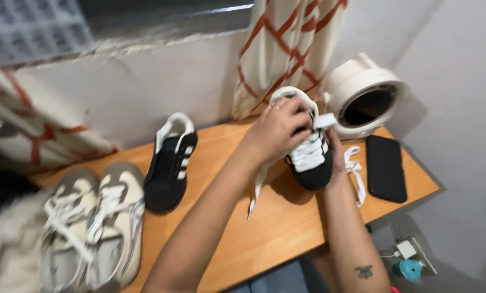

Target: The person removes the white laces from a black sneaker and then re-laces it by threading the laces through the eyelets and tying a bow. The task is performed on a wooden table with other shoes and items nearby.

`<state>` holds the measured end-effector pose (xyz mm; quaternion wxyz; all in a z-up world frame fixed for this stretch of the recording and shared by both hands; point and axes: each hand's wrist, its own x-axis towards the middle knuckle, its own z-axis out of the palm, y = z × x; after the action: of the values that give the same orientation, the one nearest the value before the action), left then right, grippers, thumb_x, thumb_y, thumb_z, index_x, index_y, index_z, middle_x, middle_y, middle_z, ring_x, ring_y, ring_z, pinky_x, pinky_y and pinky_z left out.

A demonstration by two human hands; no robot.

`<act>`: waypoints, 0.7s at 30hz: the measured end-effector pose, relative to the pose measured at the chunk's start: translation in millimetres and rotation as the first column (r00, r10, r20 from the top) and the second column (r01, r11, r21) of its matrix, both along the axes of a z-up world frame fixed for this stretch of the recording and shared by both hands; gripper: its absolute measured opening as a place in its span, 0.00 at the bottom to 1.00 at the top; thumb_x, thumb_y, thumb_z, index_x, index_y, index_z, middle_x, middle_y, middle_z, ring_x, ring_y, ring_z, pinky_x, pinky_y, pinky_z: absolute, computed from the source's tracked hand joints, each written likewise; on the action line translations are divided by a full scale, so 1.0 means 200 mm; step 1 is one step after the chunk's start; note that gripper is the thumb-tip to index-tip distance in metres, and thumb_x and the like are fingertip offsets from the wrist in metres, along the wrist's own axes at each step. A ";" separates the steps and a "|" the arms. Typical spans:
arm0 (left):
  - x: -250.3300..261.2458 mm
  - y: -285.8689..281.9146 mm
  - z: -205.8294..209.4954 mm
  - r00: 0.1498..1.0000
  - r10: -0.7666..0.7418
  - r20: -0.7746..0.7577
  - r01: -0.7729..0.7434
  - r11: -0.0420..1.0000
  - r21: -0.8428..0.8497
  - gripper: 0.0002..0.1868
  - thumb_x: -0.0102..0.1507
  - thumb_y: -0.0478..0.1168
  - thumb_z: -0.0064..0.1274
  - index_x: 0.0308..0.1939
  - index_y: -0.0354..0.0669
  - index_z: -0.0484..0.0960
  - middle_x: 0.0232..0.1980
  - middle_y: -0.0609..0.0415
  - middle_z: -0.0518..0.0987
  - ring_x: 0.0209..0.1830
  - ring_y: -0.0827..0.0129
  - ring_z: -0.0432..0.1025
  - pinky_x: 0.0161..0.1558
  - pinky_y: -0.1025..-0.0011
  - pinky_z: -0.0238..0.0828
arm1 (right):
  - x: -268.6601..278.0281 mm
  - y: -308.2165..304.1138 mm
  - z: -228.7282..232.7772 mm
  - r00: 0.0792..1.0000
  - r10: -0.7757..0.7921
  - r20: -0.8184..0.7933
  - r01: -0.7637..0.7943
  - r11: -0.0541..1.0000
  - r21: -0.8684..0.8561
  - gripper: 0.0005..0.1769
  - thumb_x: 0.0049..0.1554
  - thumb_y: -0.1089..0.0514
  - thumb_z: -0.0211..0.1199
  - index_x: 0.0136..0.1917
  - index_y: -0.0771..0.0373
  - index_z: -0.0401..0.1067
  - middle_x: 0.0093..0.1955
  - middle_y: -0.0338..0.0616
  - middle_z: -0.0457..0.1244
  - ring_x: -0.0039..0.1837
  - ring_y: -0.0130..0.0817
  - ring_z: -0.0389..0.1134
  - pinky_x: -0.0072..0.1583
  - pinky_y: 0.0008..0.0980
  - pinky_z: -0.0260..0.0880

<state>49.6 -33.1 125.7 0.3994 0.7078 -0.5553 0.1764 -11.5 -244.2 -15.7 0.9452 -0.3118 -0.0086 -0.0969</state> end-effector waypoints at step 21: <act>-0.21 -0.20 0.06 0.933 0.263 0.244 -0.268 0.963 -0.015 0.08 0.61 0.39 0.58 0.43 0.45 0.82 0.57 0.58 0.76 0.62 0.65 0.69 0.75 0.50 0.49 | -0.07 -0.04 -0.03 0.967 -0.072 0.244 0.024 0.980 0.197 0.39 0.59 0.39 0.64 0.78 0.56 0.60 0.75 0.46 0.60 0.74 0.45 0.62 0.75 0.48 0.60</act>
<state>8.3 -72.7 137.4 0.2941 0.7529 -0.5011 0.3090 -25.4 -252.4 -22.5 0.9596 -0.2045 -0.1105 -0.1586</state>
